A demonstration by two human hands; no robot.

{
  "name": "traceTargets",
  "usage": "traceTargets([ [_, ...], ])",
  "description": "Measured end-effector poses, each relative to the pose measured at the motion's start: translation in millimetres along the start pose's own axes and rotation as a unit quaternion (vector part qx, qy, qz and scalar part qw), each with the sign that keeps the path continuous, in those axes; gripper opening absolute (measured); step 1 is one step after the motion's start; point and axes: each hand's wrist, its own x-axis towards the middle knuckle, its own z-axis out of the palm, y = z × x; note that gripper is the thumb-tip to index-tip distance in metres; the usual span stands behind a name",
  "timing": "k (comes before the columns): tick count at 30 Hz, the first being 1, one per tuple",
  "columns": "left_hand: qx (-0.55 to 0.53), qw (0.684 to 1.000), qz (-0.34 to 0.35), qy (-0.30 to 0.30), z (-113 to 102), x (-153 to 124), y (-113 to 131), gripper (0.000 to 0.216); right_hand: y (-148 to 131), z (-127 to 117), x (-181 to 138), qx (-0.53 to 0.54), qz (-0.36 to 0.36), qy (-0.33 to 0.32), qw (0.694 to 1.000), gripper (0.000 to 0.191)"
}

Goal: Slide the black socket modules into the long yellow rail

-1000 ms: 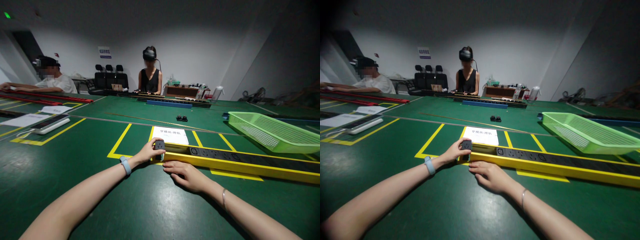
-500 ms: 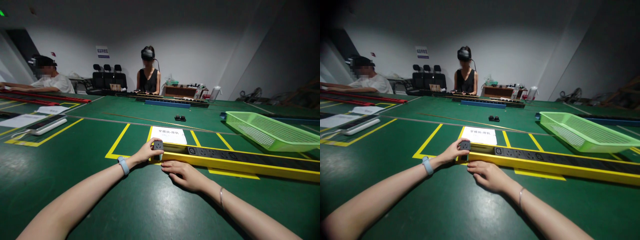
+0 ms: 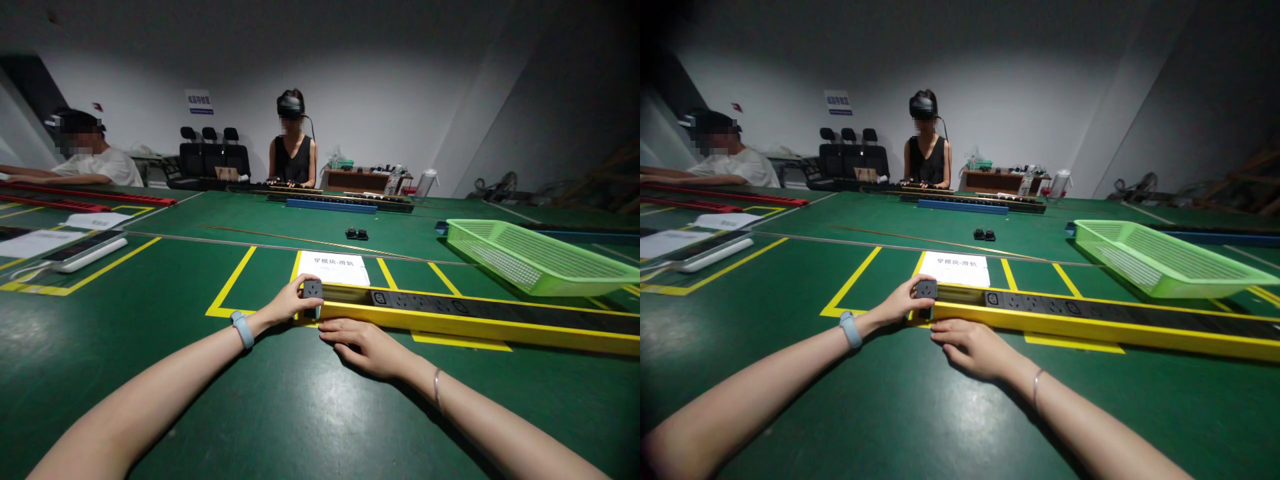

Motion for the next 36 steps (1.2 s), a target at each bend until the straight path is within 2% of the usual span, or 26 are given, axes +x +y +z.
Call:
traceTargets([
  [11,0.026,0.999,0.009,-0.017,0.3,-1.4,1.5,0.058,0.9,-1.0,-1.3,0.008,-0.005,0.006,1.0,0.038],
  [36,0.077,0.997,0.005,-0.007,-1.3,0.4,0.1,0.056,-0.2,-1.7,-1.9,0.01,-0.002,0.01,1.0,0.038],
])
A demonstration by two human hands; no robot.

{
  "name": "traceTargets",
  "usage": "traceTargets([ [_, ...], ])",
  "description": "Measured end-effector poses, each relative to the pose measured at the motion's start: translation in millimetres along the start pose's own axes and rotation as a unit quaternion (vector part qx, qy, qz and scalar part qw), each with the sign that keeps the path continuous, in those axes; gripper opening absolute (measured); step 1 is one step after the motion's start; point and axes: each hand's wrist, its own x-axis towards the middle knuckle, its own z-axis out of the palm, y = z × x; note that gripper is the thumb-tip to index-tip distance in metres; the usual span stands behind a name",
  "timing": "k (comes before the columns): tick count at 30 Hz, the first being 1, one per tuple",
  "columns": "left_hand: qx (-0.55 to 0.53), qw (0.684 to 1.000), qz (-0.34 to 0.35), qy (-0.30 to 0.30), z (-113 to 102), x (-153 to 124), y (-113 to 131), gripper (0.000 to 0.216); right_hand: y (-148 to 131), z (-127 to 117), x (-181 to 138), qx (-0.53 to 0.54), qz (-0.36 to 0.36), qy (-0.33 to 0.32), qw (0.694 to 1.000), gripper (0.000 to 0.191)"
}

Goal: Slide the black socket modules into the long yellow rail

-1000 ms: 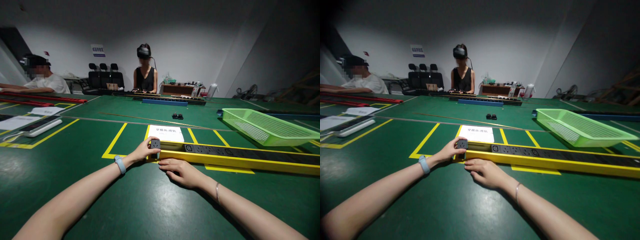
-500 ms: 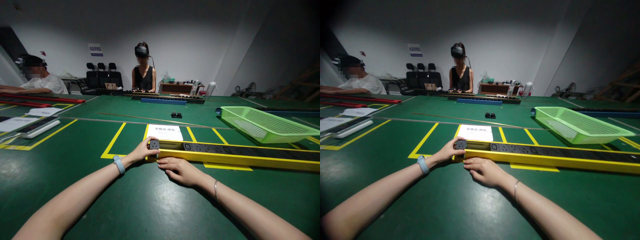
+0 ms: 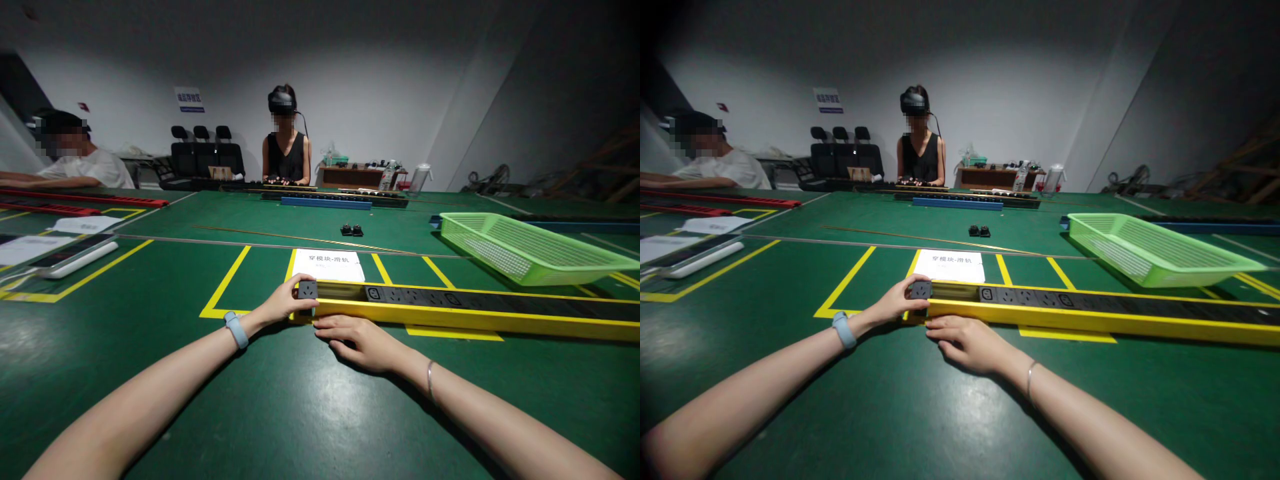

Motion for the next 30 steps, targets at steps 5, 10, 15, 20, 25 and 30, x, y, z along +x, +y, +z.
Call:
traceTargets([
  [5,0.048,0.998,0.045,0.025,-1.0,1.3,-1.1,0.052,0.0,-0.1,0.2,-0.004,0.0,-0.003,1.0,0.039],
  [10,0.069,0.996,0.055,0.027,-1.8,1.6,-3.5,0.052,0.5,-0.1,0.4,-0.013,0.002,-0.008,1.0,0.039],
  [15,0.054,0.997,0.041,0.029,-0.7,1.4,-2.5,0.054,0.3,-0.2,0.7,-0.016,0.001,-0.009,1.0,0.039],
  [20,-0.068,0.998,-0.01,0.003,3.6,-1.5,0.5,0.067,-0.2,0.0,0.7,-0.015,0.001,-0.008,1.0,0.038],
  [25,-0.093,0.996,-0.014,0.0,4.7,-2.2,1.0,0.068,0.8,0.3,0.6,-0.012,-0.002,-0.006,1.0,0.038],
  [30,-0.099,0.995,-0.016,-0.004,4.2,-2.0,0.0,0.07,1.0,0.7,0.8,-0.014,-0.001,-0.008,1.0,0.039],
])
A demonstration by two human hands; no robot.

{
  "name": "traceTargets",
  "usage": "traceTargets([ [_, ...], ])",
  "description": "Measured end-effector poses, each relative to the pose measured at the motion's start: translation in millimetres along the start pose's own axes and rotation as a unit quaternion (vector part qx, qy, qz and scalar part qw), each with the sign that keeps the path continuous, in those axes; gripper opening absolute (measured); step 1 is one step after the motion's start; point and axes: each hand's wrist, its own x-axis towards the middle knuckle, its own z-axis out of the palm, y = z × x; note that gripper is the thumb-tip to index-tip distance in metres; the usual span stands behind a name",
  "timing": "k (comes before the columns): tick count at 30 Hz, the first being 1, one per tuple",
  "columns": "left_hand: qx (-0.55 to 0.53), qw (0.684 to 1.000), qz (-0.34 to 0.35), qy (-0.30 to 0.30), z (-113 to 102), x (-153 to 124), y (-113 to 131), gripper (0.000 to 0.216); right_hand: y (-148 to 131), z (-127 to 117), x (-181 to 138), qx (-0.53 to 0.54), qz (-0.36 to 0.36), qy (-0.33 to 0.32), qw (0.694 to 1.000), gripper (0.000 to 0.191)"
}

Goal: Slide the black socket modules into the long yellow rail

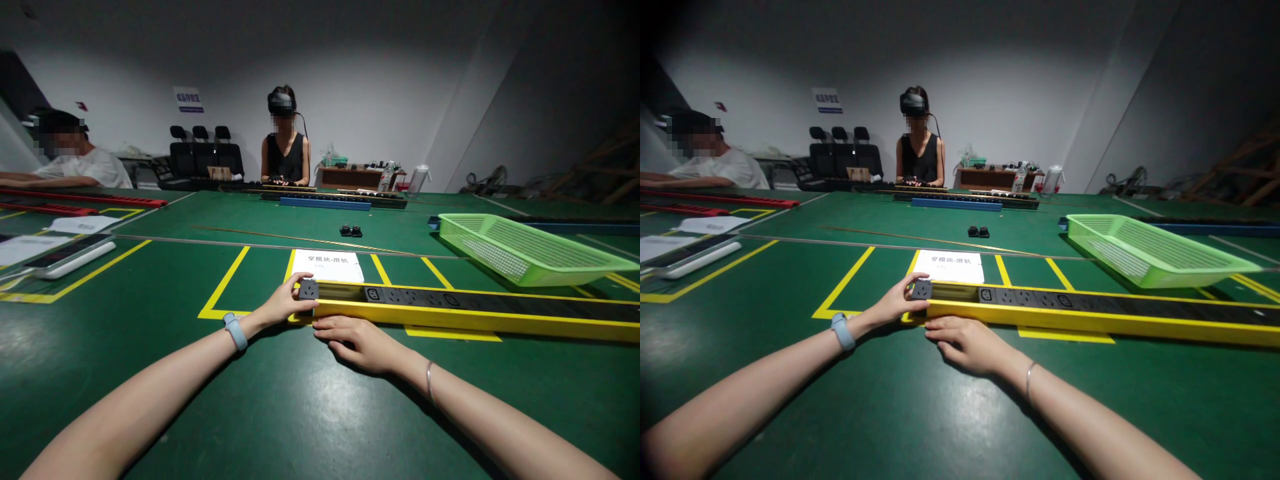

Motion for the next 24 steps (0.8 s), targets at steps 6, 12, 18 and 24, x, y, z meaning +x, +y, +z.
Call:
traceTargets([
  [6,-0.013,1.0,-0.002,0.003,0.0,-0.3,-1.3,0.07,0.7,0.9,0.2,-0.004,0.003,-0.002,1.0,0.038],
  [12,-0.014,1.0,-0.002,0.01,0.1,-0.5,-1.5,0.069,0.4,0.3,0.2,-0.002,0.003,-0.002,1.0,0.038],
  [18,0.026,0.999,0.024,0.014,0.3,-0.8,0.1,0.068,1.2,1.4,-0.4,0.002,-0.002,0.004,1.0,0.039],
  [24,0.139,0.988,0.053,0.046,-1.4,0.0,-3.3,0.073,0.1,0.4,-0.1,0.006,-0.002,0.008,1.0,0.039],
])
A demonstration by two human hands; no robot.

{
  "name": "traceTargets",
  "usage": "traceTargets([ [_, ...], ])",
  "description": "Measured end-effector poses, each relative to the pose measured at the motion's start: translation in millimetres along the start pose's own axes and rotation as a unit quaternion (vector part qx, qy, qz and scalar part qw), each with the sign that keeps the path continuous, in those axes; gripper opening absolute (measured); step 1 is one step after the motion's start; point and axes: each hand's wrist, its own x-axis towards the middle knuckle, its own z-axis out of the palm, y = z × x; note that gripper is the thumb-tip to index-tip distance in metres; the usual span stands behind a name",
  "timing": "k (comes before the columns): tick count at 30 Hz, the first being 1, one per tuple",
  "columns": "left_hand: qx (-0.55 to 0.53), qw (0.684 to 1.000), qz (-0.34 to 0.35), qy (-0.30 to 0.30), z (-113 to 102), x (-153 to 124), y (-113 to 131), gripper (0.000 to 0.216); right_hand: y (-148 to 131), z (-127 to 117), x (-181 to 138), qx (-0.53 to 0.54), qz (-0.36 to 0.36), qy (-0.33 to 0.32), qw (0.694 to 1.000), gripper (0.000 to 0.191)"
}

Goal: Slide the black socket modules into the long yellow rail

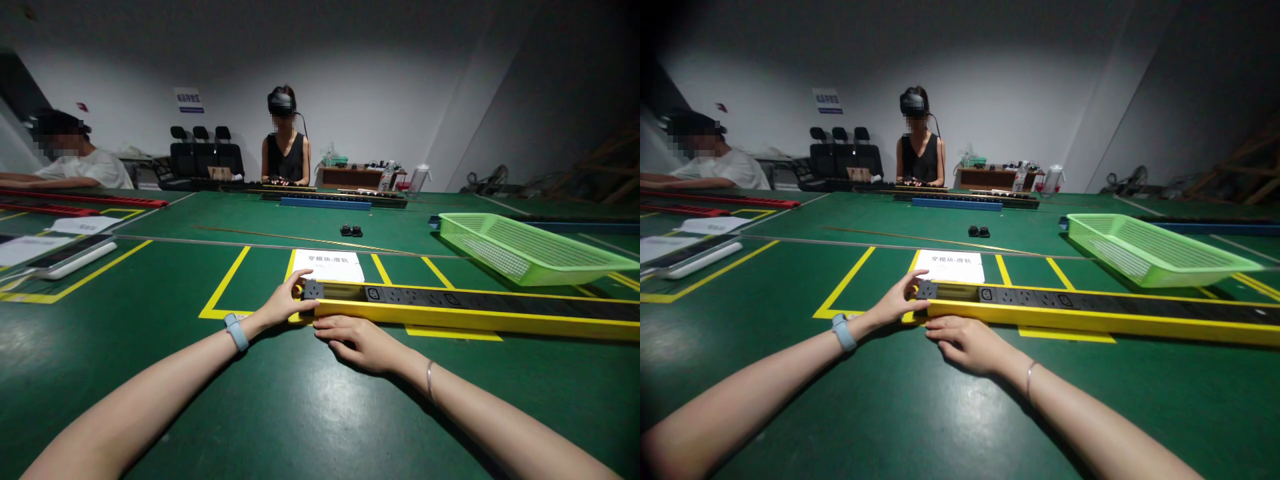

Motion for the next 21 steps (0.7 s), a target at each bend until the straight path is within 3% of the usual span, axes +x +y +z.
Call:
traceTargets([
  [7,-0.118,0.993,-0.006,-0.007,4.0,1.0,-2.3,0.078,0.8,0.5,-0.4,-0.002,-0.002,-0.001,1.0,0.039],
  [21,-0.171,0.984,-0.036,0.023,12.6,-0.9,0.1,0.071,-1.5,-1.0,0.0,0.0,0.001,-0.005,1.0,0.038],
])
